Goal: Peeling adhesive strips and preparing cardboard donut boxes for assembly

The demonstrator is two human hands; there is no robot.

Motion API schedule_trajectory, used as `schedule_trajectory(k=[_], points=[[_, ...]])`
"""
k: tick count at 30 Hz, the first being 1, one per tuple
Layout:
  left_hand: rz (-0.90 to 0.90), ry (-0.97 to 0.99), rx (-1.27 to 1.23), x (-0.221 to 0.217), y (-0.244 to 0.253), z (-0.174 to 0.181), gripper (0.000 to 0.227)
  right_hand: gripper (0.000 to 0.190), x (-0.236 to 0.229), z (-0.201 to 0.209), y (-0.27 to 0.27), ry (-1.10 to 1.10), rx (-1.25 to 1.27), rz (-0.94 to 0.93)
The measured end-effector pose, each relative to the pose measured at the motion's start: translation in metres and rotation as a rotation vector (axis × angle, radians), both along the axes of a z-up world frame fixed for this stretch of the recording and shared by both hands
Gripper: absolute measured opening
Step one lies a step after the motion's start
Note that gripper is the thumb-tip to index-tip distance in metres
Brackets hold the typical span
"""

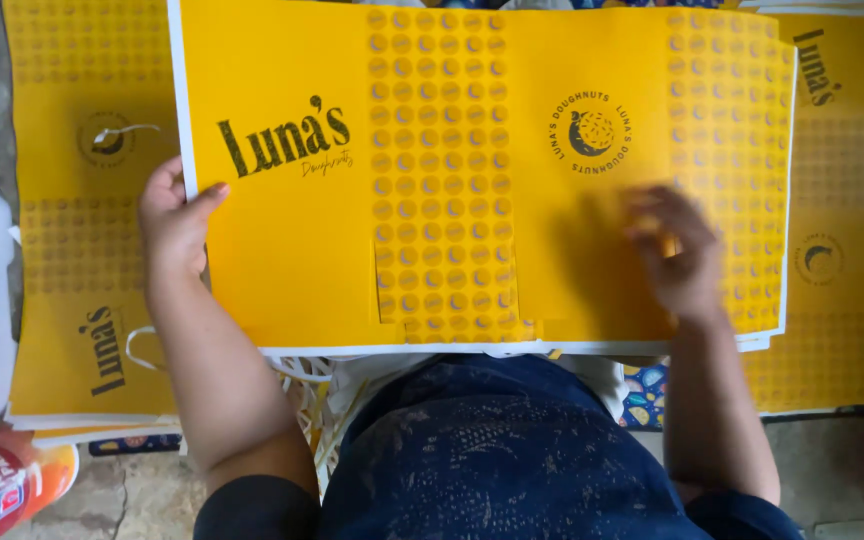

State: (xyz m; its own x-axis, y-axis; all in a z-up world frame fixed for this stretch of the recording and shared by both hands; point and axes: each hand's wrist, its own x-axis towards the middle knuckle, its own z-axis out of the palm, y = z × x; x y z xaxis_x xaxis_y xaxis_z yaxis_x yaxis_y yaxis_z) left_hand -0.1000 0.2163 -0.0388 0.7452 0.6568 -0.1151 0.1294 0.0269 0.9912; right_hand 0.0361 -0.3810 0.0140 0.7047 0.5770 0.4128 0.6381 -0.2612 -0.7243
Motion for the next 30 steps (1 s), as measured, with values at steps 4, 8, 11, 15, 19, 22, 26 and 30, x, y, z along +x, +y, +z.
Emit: schedule_trajectory(k=[4, 8, 11, 15, 19, 22, 26, 30], points=[[0.033, -0.030, -0.138, -0.003, -0.001, 0.004, 0.046, 0.054, 0.035, -0.053, -0.118, -0.107, -0.413, -0.544], [-0.057, -0.154, -0.156, -0.013, -0.003, 0.012, 0.052, 0.071, 0.016, -0.002, -0.102, 0.426, -0.573, -0.811], [-0.061, -0.201, -0.153, -0.019, -0.007, 0.022, 0.051, 0.034, 0.011, 0.007, -0.099, 0.473, -0.491, -0.844], [-0.091, -0.353, -0.115, -0.023, -0.009, 0.034, 0.055, 0.068, 0.023, -0.003, -0.104, 0.637, -0.411, -0.998], [-0.082, -0.391, -0.035, -0.027, -0.013, 0.040, 0.053, 0.038, 0.032, -0.032, -0.135, 0.496, -0.381, -0.974], [-0.070, -0.404, -0.053, -0.030, -0.018, 0.048, 0.051, 0.071, 0.033, -0.031, -0.128, 0.564, -0.288, -1.012], [-0.064, -0.422, -0.029, -0.029, -0.016, 0.045, 0.050, 0.067, 0.034, -0.027, -0.121, 0.548, -0.288, -0.985], [-0.066, -0.465, -0.046, -0.033, -0.011, 0.039, 0.049, 0.063, 0.043, -0.033, -0.122, 0.512, -0.183, -0.986]])
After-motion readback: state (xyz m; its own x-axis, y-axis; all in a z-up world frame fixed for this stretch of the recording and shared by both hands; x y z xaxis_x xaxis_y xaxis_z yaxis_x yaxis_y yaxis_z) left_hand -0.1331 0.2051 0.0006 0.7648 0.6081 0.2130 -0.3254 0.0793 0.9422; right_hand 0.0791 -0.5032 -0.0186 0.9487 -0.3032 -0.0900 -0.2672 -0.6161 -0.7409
